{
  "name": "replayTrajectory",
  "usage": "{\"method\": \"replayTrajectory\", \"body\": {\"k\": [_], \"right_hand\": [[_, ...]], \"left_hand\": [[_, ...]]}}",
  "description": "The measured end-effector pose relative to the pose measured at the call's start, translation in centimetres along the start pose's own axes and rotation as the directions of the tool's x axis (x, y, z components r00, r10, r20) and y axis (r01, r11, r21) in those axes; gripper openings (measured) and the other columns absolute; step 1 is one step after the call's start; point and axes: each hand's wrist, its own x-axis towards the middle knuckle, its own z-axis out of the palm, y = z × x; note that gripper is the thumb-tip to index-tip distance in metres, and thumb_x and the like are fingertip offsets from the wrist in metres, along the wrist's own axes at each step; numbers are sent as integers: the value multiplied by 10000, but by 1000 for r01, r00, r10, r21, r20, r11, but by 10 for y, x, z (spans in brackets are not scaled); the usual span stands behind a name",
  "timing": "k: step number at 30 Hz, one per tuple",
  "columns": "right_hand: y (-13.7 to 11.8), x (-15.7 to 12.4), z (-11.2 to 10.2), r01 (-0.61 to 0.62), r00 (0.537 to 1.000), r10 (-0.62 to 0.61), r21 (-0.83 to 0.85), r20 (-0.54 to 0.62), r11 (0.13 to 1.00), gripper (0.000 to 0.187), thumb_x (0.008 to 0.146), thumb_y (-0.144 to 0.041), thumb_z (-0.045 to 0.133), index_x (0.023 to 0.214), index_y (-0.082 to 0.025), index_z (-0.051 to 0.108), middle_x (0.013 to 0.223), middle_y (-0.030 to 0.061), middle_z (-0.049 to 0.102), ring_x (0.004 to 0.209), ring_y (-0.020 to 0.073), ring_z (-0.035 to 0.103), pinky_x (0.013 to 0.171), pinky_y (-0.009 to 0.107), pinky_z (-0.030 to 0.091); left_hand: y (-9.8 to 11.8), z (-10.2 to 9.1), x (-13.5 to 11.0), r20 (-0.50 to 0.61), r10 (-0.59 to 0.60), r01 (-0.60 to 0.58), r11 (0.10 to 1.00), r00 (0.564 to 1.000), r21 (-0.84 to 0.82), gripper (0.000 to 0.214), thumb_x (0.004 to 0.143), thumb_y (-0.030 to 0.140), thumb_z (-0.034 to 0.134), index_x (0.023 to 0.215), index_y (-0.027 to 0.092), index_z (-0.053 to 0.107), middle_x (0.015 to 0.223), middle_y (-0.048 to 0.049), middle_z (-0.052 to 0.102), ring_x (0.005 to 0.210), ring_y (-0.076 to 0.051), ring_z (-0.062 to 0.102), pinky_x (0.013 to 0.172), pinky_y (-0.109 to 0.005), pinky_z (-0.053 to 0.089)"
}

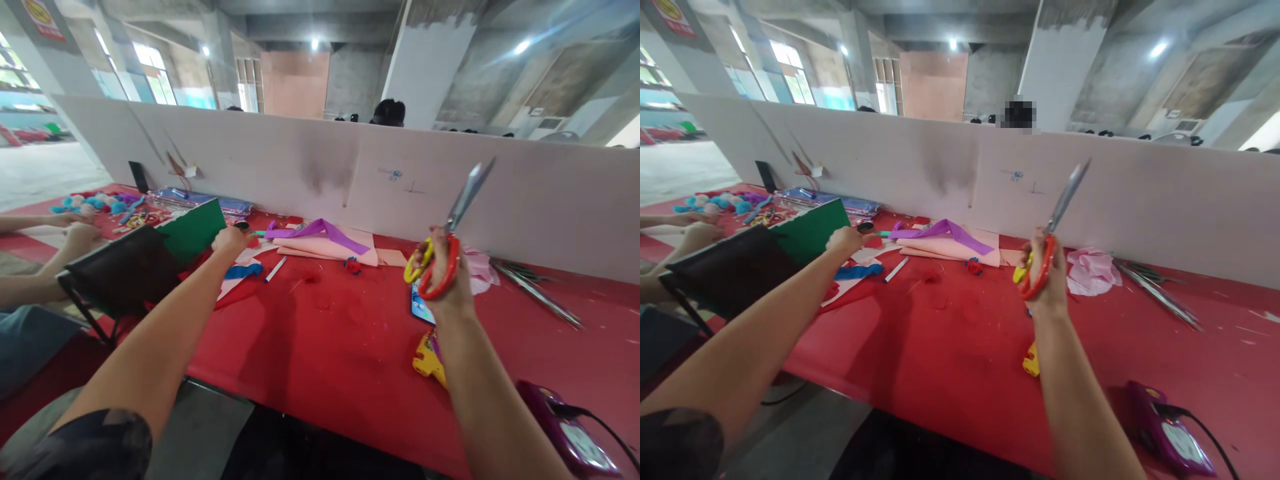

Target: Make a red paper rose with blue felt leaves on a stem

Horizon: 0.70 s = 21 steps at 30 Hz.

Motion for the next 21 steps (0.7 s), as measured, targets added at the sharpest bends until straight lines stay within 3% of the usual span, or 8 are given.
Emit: {"method": "replayTrajectory", "body": {"k": [5,8,11,12,13,14,17,21], "right_hand": [[27,-7,35,-243,959,216,141,184,960,383,712,-559,668,885,-239,549,631,-81,494,530,75,511,496,203,451],[30,-7,55,-334,922,247,289,300,897,393,748,-607,603,882,-245,528,619,-78,492,535,94,527,511,238,474],[28,-6,70,-309,931,199,368,306,877,388,758,-611,590,846,-239,521,608,-76,500,529,96,529,521,249,482],[27,-6,73,-292,937,186,371,296,881,379,758,-600,598,839,-238,520,606,-78,503,527,93,526,529,246,484],[25,-6,73,-273,945,176,366,277,889,366,756,-584,611,837,-238,520,606,-81,503,525,88,523,532,240,482],[23,-6,72,-254,954,172,352,247,901,352,750,-564,626,838,-240,522,604,-85,501,521,83,519,531,233,479],[5,4,53,-178,982,151,273,118,945,289,738,-482,658,852,-247,532,611,-90,496,526,81,521,532,236,472],[-50,34,-1,105,992,-102,33,-68,994,115,786,-284,596,889,-248,559,596,-79,471,513,86,511,559,271,472]], "left_hand": [[26,4,-13,113,113,-130,980,987,152,250,703,285,699,876,105,690,808,-89,651,1011,-311,537,843,-388,405],[42,33,-65,393,216,-257,965,894,54,435,562,289,799,968,161,708,612,18,603,646,-141,548,624,-236,405],[52,77,-131,834,397,-248,914,384,-321,502,616,343,759,1078,163,680,607,22,601,522,-89,470,528,-216,354],[53,91,-150,851,434,-200,899,295,-389,419,663,357,718,1033,162,698,616,14,610,516,-83,462,528,-213,352],[54,105,-165,843,464,-171,885,273,-432,316,714,354,668,954,154,721,613,8,612,517,-81,461,532,-210,351],[54,117,-175,826,474,-164,880,303,-445,239,750,334,624,844,144,735,598,5,608,518,-81,461,535,-208,349],[53,143,-181,740,406,-169,911,536,-377,246,769,251,573,577,135,676,527,4,570,521,-94,472,541,-217,333],[52,158,-156,682,321,-95,933,657,-347,288,776,262,560,518,141,608,471,14,504,496,-101,429,519,-230,304]]}}
